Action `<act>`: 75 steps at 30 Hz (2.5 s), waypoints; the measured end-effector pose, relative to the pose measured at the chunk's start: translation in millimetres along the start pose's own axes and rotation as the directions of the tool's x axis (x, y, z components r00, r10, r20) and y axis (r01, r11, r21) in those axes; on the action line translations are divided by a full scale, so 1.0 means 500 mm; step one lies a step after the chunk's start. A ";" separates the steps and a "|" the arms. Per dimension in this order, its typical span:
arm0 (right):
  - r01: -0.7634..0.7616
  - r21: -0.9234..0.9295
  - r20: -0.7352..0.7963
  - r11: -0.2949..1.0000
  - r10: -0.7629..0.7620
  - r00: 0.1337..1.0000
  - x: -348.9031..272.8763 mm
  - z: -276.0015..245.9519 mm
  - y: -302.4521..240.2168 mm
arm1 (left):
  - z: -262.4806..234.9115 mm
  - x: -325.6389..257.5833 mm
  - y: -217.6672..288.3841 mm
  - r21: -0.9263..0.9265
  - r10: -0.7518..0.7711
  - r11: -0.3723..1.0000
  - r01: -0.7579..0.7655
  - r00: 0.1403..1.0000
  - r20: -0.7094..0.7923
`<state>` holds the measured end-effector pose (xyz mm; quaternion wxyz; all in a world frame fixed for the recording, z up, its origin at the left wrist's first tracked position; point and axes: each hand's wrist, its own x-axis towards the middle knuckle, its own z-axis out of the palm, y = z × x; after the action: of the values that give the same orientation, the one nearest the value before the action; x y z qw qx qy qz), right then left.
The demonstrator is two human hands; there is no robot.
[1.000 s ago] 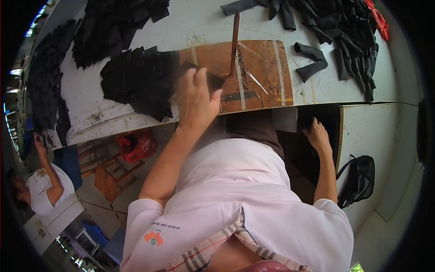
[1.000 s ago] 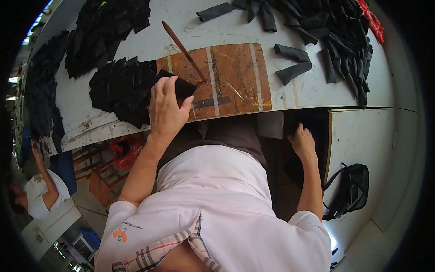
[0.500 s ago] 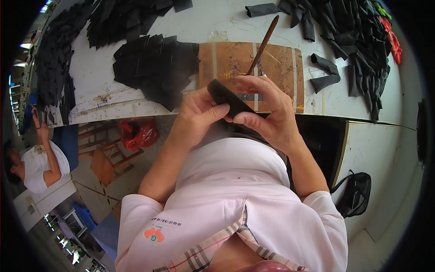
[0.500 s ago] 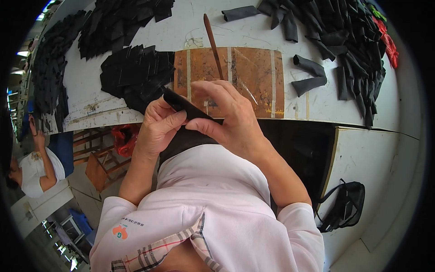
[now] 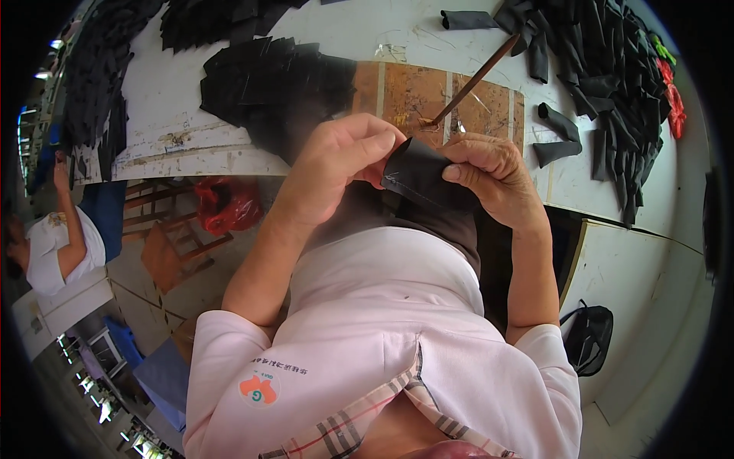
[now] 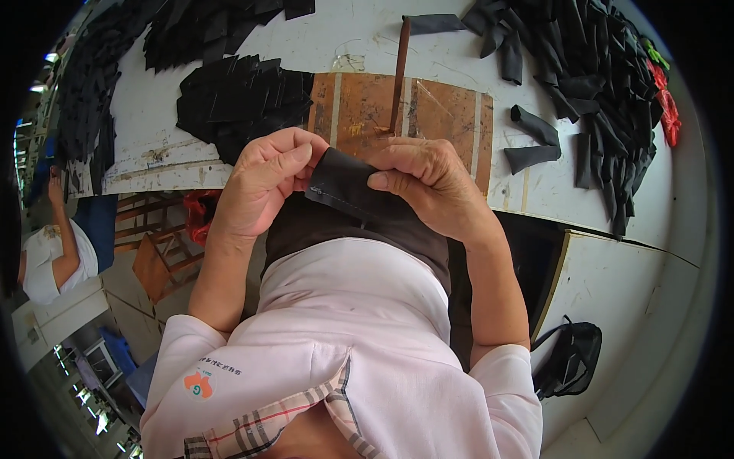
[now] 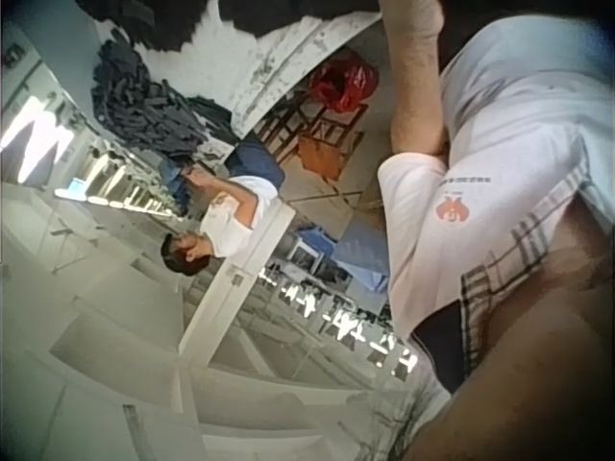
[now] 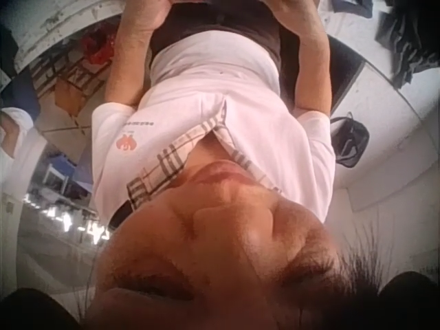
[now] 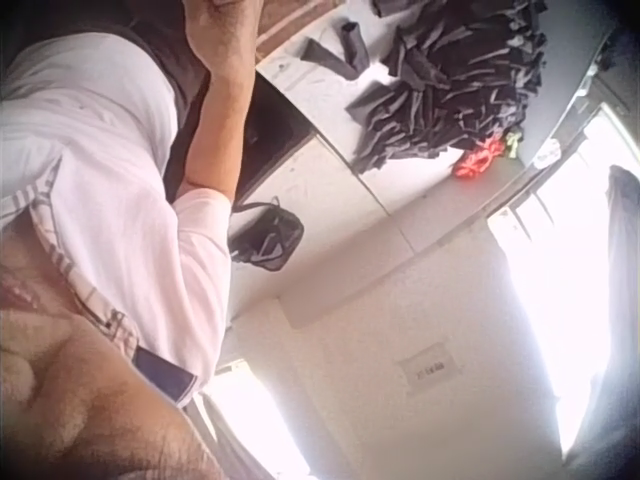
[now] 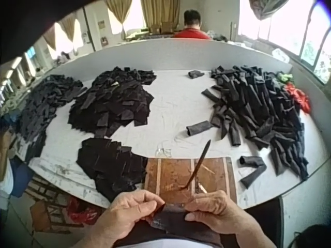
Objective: Apply adhesive to the edges of black leather strips and fold them to assemble components.
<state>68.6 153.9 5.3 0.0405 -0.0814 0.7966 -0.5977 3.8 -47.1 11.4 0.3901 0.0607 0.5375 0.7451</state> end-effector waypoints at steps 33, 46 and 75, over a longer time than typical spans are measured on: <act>-0.008 -0.233 -0.484 0.972 -0.109 0.868 -0.008 0.047 -0.011 | 0.117 0.038 -0.079 0.812 0.711 0.398 -0.426 0.703 0.020; 0.041 0.389 -0.354 0.920 0.109 0.929 -0.011 0.026 0.021 | 0.089 0.041 -0.029 -0.305 0.090 0.947 -0.105 0.994 -0.061; 0.332 -0.075 -0.539 0.940 -0.318 0.780 0.017 0.024 -0.010 | 0.126 0.042 -0.071 0.671 0.734 0.558 -0.489 0.667 -0.124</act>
<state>62.8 139.4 7.1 -0.2897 -0.0442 0.7417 -0.6034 39.6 17.9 0.5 -0.0556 0.2147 0.7475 0.6261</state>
